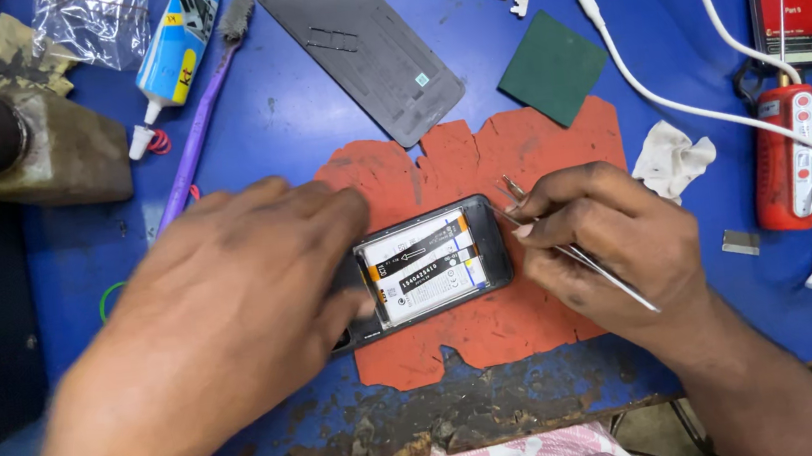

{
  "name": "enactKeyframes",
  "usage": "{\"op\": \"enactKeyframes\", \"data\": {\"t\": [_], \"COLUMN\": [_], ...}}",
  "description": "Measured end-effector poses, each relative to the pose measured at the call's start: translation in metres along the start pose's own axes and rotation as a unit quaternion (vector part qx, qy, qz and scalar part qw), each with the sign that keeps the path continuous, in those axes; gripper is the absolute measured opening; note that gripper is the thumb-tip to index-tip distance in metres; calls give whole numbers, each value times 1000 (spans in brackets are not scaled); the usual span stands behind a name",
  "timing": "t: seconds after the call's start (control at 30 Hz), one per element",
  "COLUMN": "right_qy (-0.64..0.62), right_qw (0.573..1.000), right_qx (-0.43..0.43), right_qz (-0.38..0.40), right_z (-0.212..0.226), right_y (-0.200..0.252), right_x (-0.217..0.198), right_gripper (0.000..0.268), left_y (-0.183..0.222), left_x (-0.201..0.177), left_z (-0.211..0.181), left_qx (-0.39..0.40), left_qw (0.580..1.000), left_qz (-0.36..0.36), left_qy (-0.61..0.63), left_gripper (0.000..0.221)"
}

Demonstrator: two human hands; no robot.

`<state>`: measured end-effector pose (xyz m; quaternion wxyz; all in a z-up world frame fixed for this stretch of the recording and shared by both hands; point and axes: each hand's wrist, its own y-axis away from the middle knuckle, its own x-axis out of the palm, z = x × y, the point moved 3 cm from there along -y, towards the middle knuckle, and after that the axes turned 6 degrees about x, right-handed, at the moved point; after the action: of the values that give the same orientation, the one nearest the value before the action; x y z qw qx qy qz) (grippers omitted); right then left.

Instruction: The person uses a screwdriver and tweezers to disassemble and manipulate internal components of a mobile phone on a workbench.

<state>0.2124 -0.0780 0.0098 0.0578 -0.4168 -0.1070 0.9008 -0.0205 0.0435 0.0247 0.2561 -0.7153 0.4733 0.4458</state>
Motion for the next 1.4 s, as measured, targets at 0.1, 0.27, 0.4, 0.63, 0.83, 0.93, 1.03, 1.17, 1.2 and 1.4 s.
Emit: {"op": "enactKeyframes", "data": {"t": [0.1,0.27,0.4,0.63,0.83,0.93,1.03,1.17,1.2,1.4], "right_qy": [17,18,4,-11,-94,-100,-102,-95,-93,-72], "right_qw": [1000,999,999,998,994,994,993,995,995,996], "right_qx": [8,9,26,38,42,46,51,31,25,16], "right_qz": [-16,-34,-39,-50,-35,-12,-6,9,18,49], "right_z": [0,-1,-4,-4,2,4,8,16,17,16], "right_y": [1,0,-1,0,3,2,1,-5,-6,-10], "right_x": [4,7,7,3,11,18,25,28,29,33], "right_gripper": [19,19,18,16,15,15,15,15,15,17], "left_y": [10,2,0,-3,-15,-12,-9,-12,-13,-16], "left_x": [1,23,20,22,32,30,25,22,22,23], "left_z": [-1,-13,-17,-17,-26,-23,-17,-13,-12,-11], "left_qx": [-4,-38,17,31,38,34,18,-5,-6,-9], "left_qw": [1000,994,996,989,994,996,998,1000,1000,1000], "left_qz": [-5,99,47,53,-66,-76,-45,-14,-11,1], "left_qy": [-9,-31,-74,-136,-78,-35,-28,-12,-10,9], "left_gripper": [71,74,76,73,71,72,67,55,53,49]}}
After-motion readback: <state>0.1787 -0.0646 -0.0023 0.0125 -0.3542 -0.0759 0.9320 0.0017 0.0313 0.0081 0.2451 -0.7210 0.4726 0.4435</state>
